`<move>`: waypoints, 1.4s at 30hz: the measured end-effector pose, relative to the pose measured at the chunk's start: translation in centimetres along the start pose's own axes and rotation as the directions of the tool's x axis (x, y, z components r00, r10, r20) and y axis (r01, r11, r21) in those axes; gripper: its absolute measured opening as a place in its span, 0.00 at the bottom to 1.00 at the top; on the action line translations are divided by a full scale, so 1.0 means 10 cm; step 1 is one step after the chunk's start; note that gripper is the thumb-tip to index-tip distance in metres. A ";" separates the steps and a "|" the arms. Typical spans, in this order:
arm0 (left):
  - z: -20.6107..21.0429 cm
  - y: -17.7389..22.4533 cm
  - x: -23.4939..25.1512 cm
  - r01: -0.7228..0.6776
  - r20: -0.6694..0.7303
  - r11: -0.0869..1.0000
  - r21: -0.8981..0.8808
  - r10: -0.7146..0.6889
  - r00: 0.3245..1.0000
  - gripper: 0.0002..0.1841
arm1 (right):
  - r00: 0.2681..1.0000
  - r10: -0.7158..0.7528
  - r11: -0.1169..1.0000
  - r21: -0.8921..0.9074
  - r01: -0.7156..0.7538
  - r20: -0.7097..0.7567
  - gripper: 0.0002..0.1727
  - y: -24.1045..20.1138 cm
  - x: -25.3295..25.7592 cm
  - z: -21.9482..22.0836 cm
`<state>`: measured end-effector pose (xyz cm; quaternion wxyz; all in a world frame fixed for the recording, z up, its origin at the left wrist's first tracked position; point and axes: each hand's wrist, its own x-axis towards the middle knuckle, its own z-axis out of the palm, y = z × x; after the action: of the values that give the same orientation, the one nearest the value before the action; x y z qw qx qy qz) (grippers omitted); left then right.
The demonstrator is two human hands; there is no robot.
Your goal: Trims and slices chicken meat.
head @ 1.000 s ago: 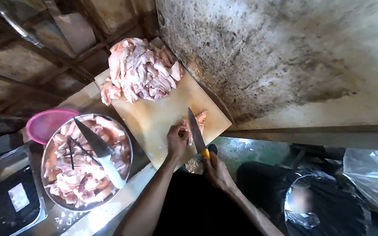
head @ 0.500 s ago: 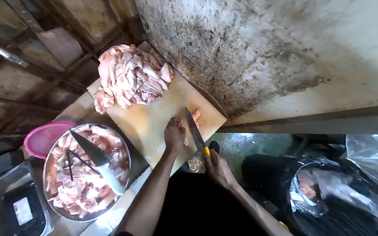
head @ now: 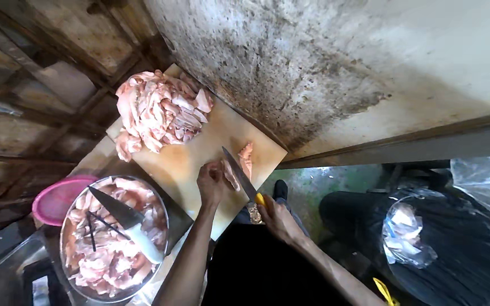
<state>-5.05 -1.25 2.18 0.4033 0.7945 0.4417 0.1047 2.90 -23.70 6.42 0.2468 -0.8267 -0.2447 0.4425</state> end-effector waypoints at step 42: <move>-0.10 -0.18 -0.47 -0.114 0.047 0.972 0.207 0.106 0.993 0.07 | 0.994 -0.066 0.820 -0.564 0.102 0.084 0.22 -0.70 0.50 0.45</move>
<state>-9.51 -3.90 2.39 0.3187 0.8576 0.3984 0.0658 0.19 -14.37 5.55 0.0016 -0.8374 -0.4084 0.3633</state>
